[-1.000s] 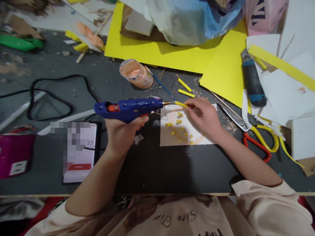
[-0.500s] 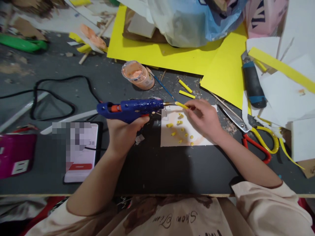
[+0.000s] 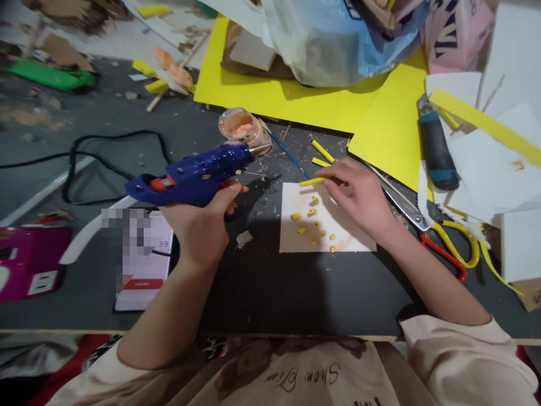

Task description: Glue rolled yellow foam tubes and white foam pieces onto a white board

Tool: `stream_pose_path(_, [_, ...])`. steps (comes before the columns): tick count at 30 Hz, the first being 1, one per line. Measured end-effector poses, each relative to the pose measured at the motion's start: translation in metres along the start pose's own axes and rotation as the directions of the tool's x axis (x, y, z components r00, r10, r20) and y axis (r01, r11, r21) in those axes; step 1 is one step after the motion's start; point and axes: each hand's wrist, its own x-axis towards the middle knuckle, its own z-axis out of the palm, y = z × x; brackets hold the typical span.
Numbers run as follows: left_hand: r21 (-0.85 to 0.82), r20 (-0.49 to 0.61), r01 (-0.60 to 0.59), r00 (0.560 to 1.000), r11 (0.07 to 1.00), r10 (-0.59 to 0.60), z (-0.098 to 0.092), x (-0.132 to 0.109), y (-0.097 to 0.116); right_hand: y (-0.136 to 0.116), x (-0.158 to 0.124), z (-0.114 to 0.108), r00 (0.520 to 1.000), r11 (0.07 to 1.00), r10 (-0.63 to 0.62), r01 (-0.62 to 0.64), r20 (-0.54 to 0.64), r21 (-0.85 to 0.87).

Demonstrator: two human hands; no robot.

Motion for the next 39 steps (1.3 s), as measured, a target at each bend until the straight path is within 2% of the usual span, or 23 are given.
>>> stream_pose_path(3, [-0.011,-0.122,0.035,0.992,0.999,-0.036,0.000,-0.001,0.003,-0.012,0.011,-0.004,0.990,0.995,-0.039,0.051,0.136,-0.087])
stream_pose_path(6, [0.003,-0.156,0.038,0.987,0.999,-0.038,0.001,-0.002,0.005,-0.022,0.018,-0.001,0.977,0.984,-0.025,0.061,0.210,-0.169])
stream_pose_path(11, [-0.005,-0.136,0.020,0.990,1.000,-0.020,-0.001,-0.002,0.004,-0.029,0.015,0.005,0.978,0.966,-0.019,0.072,0.208,-0.249])
stream_pose_path(16, [-0.105,-0.160,0.025,0.986,0.994,-0.042,0.000,-0.001,0.005,-0.029,0.011,0.006,0.975,0.954,-0.065,0.122,0.210,-0.273])
stream_pose_path(23, [-0.068,-0.145,0.032,0.989,0.997,-0.042,-0.001,-0.002,0.003,-0.032,0.009,0.013,0.976,0.933,-0.120,0.173,0.182,-0.315])
stream_pose_path(29, [-0.088,-0.158,0.083,0.983,0.993,-0.096,0.000,-0.003,0.011,-0.032,0.006,0.018,0.961,0.901,-0.163,0.237,0.222,-0.363])
stream_pose_path(39, [-0.071,-0.127,0.093,0.987,0.993,-0.102,0.000,-0.003,0.010,-0.030,0.007,0.016,0.946,0.865,-0.212,0.299,0.245,-0.404])
